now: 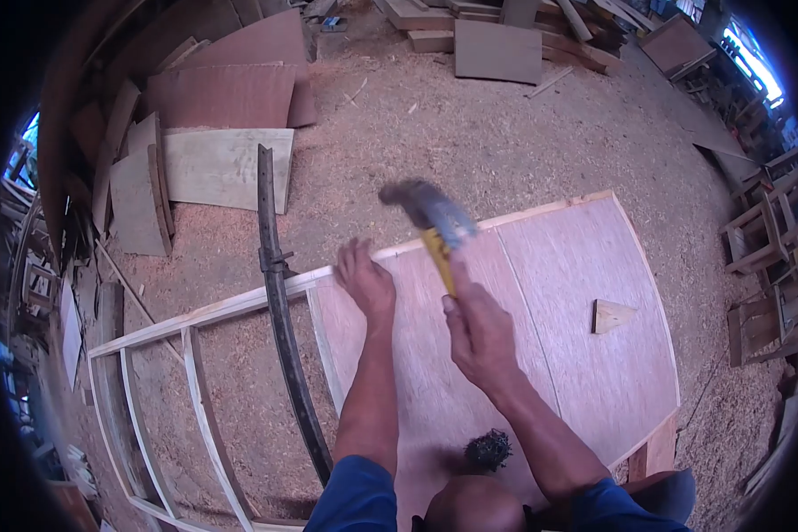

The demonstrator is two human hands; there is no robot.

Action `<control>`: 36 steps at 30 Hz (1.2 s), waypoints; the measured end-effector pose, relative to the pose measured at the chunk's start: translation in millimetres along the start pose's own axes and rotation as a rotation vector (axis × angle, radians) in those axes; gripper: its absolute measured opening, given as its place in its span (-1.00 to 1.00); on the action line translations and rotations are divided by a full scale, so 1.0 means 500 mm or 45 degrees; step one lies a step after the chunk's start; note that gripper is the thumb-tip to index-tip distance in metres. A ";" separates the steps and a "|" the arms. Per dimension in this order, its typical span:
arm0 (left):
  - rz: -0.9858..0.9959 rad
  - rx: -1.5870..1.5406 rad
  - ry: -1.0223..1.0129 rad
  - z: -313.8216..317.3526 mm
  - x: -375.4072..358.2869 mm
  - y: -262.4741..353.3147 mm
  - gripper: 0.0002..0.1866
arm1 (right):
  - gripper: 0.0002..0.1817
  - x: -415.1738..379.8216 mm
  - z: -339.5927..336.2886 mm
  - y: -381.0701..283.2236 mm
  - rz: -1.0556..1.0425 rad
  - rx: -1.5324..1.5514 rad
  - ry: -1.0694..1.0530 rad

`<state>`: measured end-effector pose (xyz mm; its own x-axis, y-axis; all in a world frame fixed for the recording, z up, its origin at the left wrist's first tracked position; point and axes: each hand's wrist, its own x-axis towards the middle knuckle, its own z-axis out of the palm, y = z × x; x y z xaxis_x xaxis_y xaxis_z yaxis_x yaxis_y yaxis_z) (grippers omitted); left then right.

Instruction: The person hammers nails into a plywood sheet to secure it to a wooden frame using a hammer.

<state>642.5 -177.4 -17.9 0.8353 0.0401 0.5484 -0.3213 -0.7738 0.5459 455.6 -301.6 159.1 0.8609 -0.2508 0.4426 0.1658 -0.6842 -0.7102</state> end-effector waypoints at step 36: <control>-0.201 0.202 -0.202 0.013 0.015 0.024 -0.71 | -0.24 -0.020 0.080 0.101 0.146 -0.248 -0.283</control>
<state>647.7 -190.6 -11.6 0.9329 0.0779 0.3516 -0.1184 -0.8556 0.5039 474.5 -306.3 96.9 0.9562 -0.1929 0.2203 -0.0151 -0.7839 -0.6207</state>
